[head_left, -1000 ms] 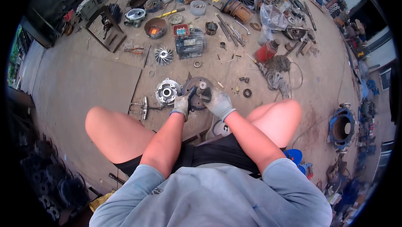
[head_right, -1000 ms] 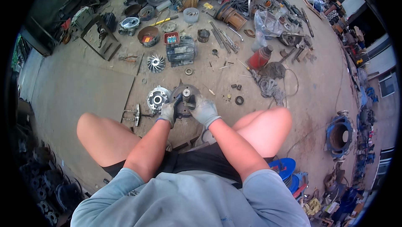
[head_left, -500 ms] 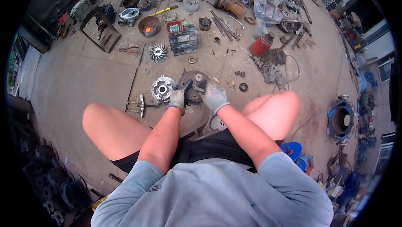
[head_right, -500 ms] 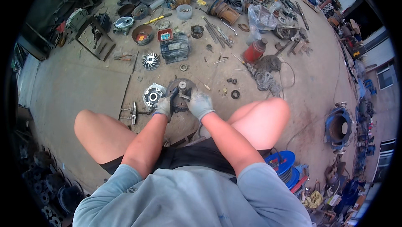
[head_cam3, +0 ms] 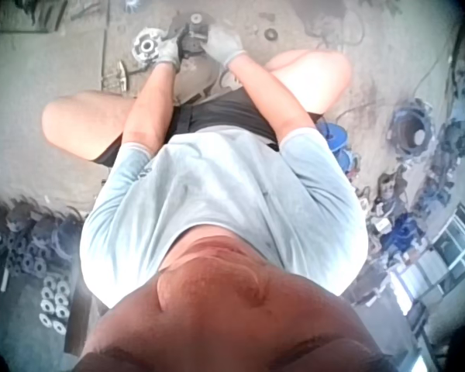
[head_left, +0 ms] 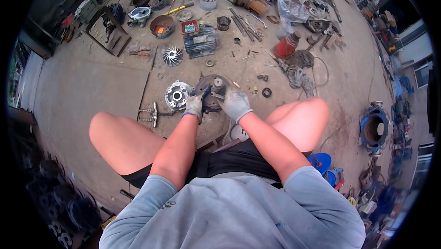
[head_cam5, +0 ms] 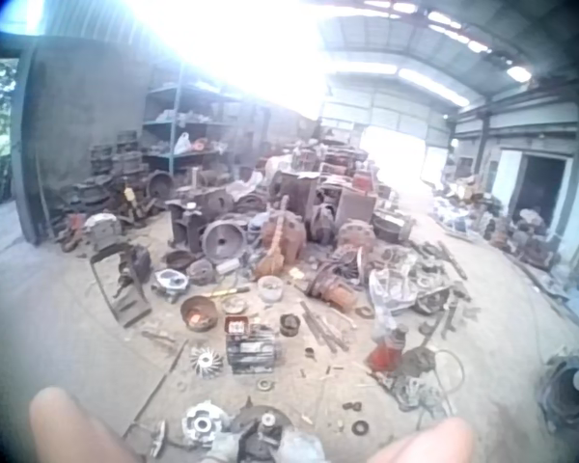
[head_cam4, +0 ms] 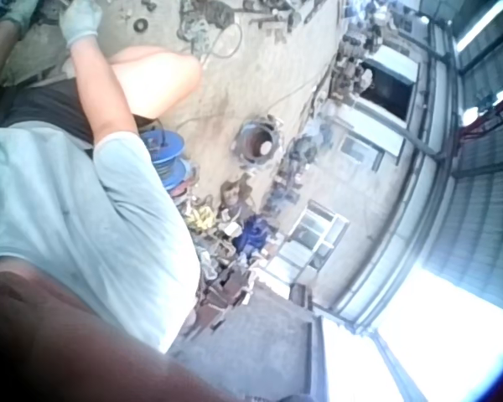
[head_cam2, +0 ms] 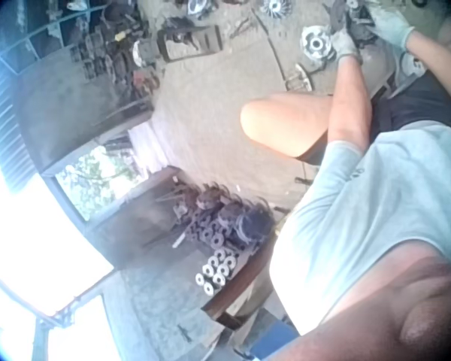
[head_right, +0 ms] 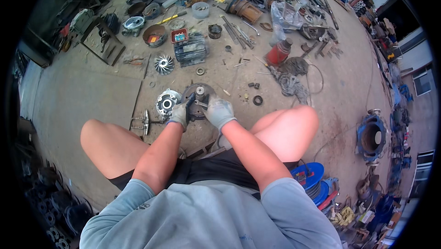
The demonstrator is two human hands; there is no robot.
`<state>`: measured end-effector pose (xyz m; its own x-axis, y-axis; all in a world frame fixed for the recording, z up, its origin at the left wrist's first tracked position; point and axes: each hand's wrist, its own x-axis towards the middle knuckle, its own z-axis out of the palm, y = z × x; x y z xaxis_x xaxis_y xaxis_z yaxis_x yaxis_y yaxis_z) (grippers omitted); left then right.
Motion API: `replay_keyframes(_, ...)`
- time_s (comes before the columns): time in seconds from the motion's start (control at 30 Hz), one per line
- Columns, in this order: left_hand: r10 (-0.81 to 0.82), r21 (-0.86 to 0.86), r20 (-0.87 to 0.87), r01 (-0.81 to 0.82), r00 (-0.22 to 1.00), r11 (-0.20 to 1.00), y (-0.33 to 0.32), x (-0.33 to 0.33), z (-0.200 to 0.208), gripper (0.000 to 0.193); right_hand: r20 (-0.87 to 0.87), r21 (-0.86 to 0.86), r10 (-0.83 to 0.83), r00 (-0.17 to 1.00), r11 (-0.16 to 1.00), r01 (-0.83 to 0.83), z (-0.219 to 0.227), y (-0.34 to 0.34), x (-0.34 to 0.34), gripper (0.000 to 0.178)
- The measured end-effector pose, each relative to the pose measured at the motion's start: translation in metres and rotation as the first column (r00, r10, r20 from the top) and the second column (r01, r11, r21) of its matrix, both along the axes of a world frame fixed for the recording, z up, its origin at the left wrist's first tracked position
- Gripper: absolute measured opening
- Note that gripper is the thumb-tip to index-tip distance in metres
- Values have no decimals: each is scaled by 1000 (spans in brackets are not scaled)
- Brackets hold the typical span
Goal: The person sits on the floor and works on mechanical components, using a tool to tighten or loosen parts on a circular metal assembly. They handle various small parts and tools scattered around the workspace.
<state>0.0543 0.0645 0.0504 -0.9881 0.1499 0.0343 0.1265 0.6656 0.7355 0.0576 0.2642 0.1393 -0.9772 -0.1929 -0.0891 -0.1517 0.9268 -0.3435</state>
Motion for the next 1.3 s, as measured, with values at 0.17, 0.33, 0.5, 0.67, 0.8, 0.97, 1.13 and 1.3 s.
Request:
replay_keyframes(0.17,-4,-1,44,4,999,1000,1,-4,-11,61,-45,25,14,999,1000,-12,-5,2,1,55)
replay_keyframes(0.33,-19,-63,144,29,989,998,-2,-5,-2,50,-144,-167,37,989,984,-61,-4,8,5,54)
replay_keyframes(0.5,66,538,714,-606,697,586,19,-11,38,41,-40,-60,-35,999,998,33,-7,6,4,55)
replay_keyframes(0.67,60,478,243,-173,968,861,1,-9,-14,53,-11,15,-61,998,998,61,-12,0,0,53)
replay_keyframes(0.8,-129,-380,53,140,990,914,-4,-17,-26,84,-67,-64,27,997,997,-32,-3,10,8,50)
replay_keyframes(0.97,-108,-331,-63,81,992,940,-4,-13,-25,78,-57,-82,33,998,996,-38,0,5,8,50)
replay_keyframes(1.13,-128,-300,-60,104,990,948,-1,-12,-18,79,-36,23,-21,999,1000,21,-9,4,1,55)
replay_keyframes(1.3,-95,-248,-87,70,992,966,-13,-9,-33,78,75,-11,2,997,1000,-1,19,12,3,59)
